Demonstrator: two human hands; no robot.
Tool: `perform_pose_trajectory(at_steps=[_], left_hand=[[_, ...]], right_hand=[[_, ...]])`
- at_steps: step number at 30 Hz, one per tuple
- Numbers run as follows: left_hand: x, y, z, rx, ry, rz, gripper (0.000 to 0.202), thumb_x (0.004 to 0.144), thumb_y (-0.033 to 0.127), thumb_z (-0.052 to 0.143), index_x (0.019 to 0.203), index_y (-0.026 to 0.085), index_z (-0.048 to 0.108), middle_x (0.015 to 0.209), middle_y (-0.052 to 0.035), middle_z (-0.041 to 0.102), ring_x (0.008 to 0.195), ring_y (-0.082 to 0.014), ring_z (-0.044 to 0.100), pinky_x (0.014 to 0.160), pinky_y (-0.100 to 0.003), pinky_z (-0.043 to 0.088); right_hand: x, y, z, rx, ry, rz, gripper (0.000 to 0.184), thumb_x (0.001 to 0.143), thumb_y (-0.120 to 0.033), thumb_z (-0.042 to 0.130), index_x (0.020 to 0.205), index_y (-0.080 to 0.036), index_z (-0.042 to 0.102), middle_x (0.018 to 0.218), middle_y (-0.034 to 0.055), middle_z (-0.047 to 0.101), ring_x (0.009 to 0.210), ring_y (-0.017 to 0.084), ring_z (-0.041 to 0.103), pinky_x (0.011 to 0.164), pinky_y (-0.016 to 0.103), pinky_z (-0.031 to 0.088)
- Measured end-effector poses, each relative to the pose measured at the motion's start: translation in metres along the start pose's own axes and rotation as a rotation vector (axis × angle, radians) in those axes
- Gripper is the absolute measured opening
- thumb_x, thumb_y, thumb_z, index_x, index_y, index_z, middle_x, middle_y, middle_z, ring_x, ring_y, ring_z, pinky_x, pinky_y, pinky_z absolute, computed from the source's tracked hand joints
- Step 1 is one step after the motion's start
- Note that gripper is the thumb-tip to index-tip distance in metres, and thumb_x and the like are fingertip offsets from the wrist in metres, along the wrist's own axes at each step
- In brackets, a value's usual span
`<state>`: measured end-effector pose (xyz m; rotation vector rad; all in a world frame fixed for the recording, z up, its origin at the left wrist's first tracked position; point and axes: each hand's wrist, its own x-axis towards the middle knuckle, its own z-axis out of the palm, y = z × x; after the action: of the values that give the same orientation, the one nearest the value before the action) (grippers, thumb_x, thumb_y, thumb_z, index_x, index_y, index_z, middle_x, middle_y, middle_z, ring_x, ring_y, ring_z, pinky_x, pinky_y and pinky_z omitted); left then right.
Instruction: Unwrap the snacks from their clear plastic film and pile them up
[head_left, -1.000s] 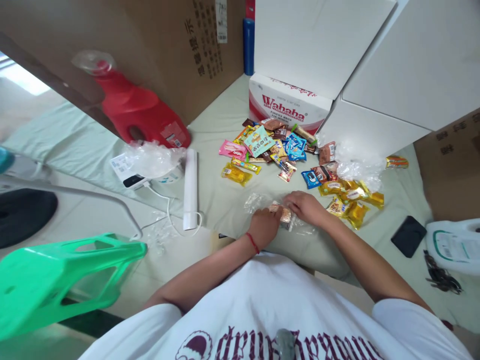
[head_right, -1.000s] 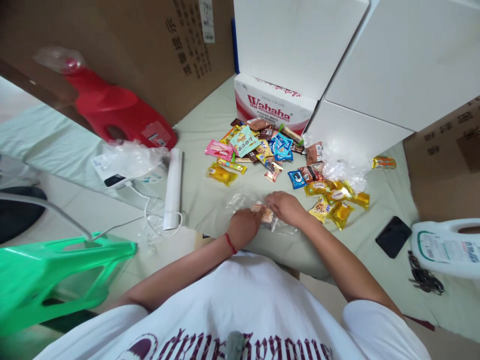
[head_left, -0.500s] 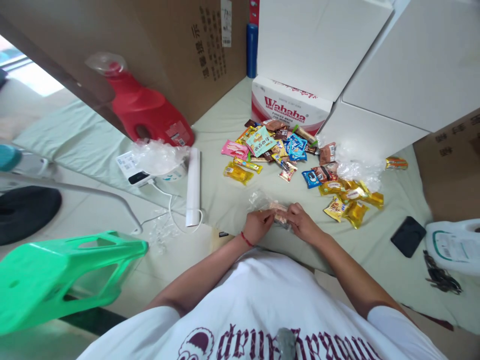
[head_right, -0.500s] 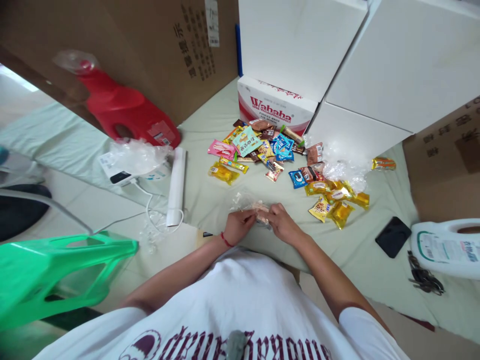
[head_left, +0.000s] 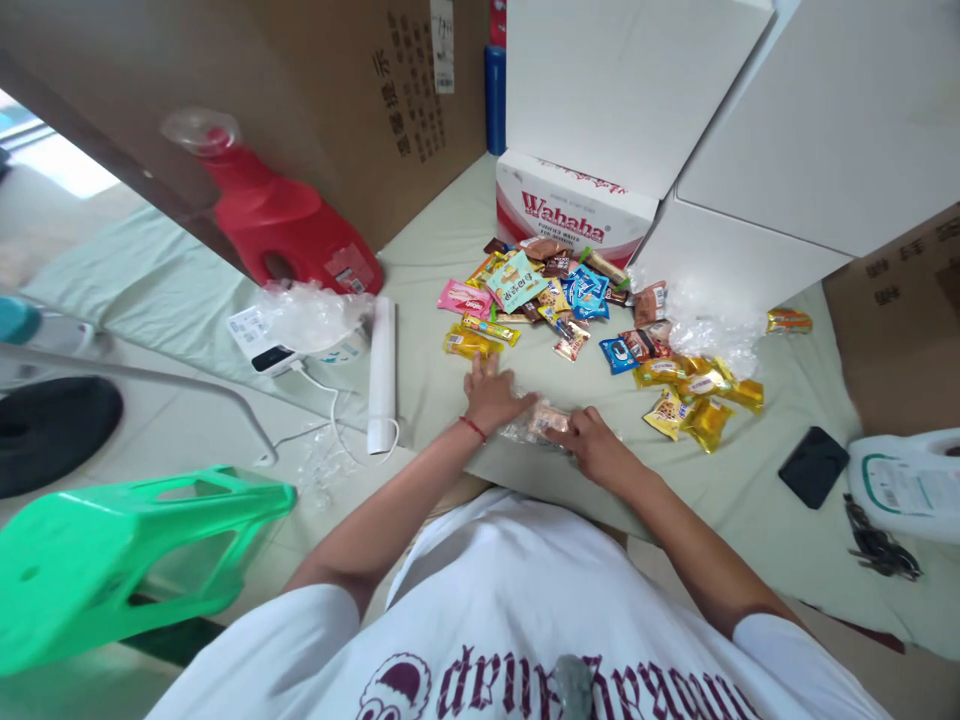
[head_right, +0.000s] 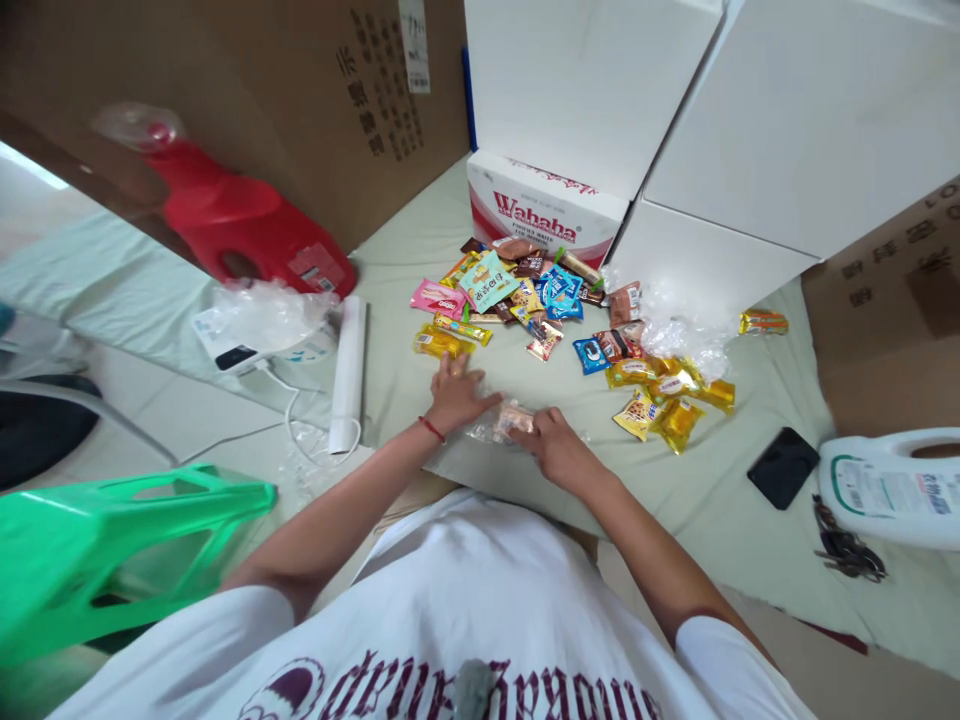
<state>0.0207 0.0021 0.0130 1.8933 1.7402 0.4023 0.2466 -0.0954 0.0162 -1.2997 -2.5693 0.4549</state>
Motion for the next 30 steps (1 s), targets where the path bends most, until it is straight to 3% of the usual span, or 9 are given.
perform_pose_trajectory(at_steps=[4,7,11,16,20,23,26,28,30], left_hand=[[-0.010,-0.014,-0.017,0.024,-0.175,0.117,0.013,0.075,0.028,0.078,0.081,0.019,0.071,0.143,-0.0118,0.062,0.144,-0.0385,0.041,0.116,-0.059,0.033],[-0.017,-0.024,-0.030,-0.177,-0.267,0.108,0.010,0.077,0.027,0.068,0.072,0.020,0.063,0.086,-0.0027,0.072,0.092,-0.0218,0.068,0.085,-0.035,0.053],[-0.021,-0.007,-0.026,-0.653,-0.349,-0.081,0.016,0.076,0.029,0.067,0.071,0.020,0.055,0.056,0.0052,0.056,0.050,-0.0125,0.057,0.052,-0.023,0.044],[-0.039,0.033,0.008,-0.739,-0.246,-0.133,0.023,0.094,0.024,0.048,0.083,0.018,0.068,0.079,-0.0044,0.071,0.074,-0.0168,0.069,0.070,-0.029,0.057],[-0.064,0.039,0.030,-0.185,-0.068,0.167,0.027,0.096,0.020,0.051,0.102,0.022,0.077,0.105,-0.0086,0.070,0.099,-0.0204,0.066,0.084,-0.032,0.054],[-0.072,0.036,0.037,0.045,0.012,0.225,0.029,0.102,0.029,0.049,0.113,0.029,0.076,0.100,-0.0074,0.066,0.102,-0.0221,0.062,0.082,-0.032,0.052],[-0.067,0.032,0.039,0.050,0.091,0.127,0.042,0.093,0.042,0.066,0.133,0.026,0.067,0.113,-0.0096,0.062,0.108,-0.0256,0.060,0.089,-0.037,0.052],[-0.061,0.029,0.038,0.064,0.126,0.041,0.068,0.081,0.050,0.078,0.139,0.020,0.060,0.129,-0.0156,0.059,0.121,-0.0332,0.056,0.098,-0.047,0.050],[-0.055,0.027,0.038,0.088,0.111,0.011,0.065,0.074,0.055,0.083,0.124,0.018,0.066,0.141,-0.0192,0.054,0.136,-0.0406,0.046,0.108,-0.056,0.044]], right_hand=[[-0.003,-0.002,-0.012,0.128,0.017,-0.038,0.042,0.100,-0.021,0.054,0.141,-0.025,0.066,0.098,0.0088,0.051,0.093,0.025,0.044,0.086,0.041,0.042],[-0.001,-0.004,-0.015,0.175,0.028,-0.033,0.037,0.104,-0.032,0.053,0.135,-0.024,0.070,0.099,0.0096,0.052,0.094,0.024,0.045,0.087,0.042,0.043],[0.002,-0.005,-0.010,0.196,0.024,-0.039,0.037,0.104,-0.030,0.052,0.136,-0.028,0.070,0.101,0.0100,0.054,0.096,0.025,0.047,0.088,0.041,0.044],[-0.004,-0.006,-0.003,0.199,0.047,0.011,0.043,0.101,-0.031,0.056,0.143,-0.027,0.064,0.107,0.0122,0.055,0.100,0.027,0.047,0.091,0.045,0.047],[-0.018,-0.005,-0.001,0.395,0.092,0.035,0.044,0.104,-0.038,0.048,0.144,-0.026,0.061,0.122,0.0139,0.060,0.114,0.029,0.053,0.101,0.048,0.047],[-0.028,0.002,0.004,0.442,0.258,0.357,0.044,0.108,-0.038,0.033,0.139,-0.027,0.062,0.111,0.0102,0.066,0.108,0.026,0.059,0.098,0.044,0.049],[-0.036,0.009,0.013,0.169,0.420,0.671,0.041,0.101,-0.046,0.050,0.131,-0.022,0.066,0.113,0.0145,0.063,0.109,0.031,0.055,0.099,0.051,0.046],[-0.040,0.011,0.019,0.016,0.401,0.713,0.042,0.091,-0.046,0.067,0.125,-0.021,0.068,0.121,0.0180,0.059,0.115,0.036,0.050,0.100,0.056,0.045],[-0.042,0.008,0.022,-0.036,0.348,0.695,0.027,0.087,-0.037,0.072,0.109,-0.022,0.071,0.127,0.0182,0.057,0.122,0.038,0.046,0.101,0.057,0.044]])
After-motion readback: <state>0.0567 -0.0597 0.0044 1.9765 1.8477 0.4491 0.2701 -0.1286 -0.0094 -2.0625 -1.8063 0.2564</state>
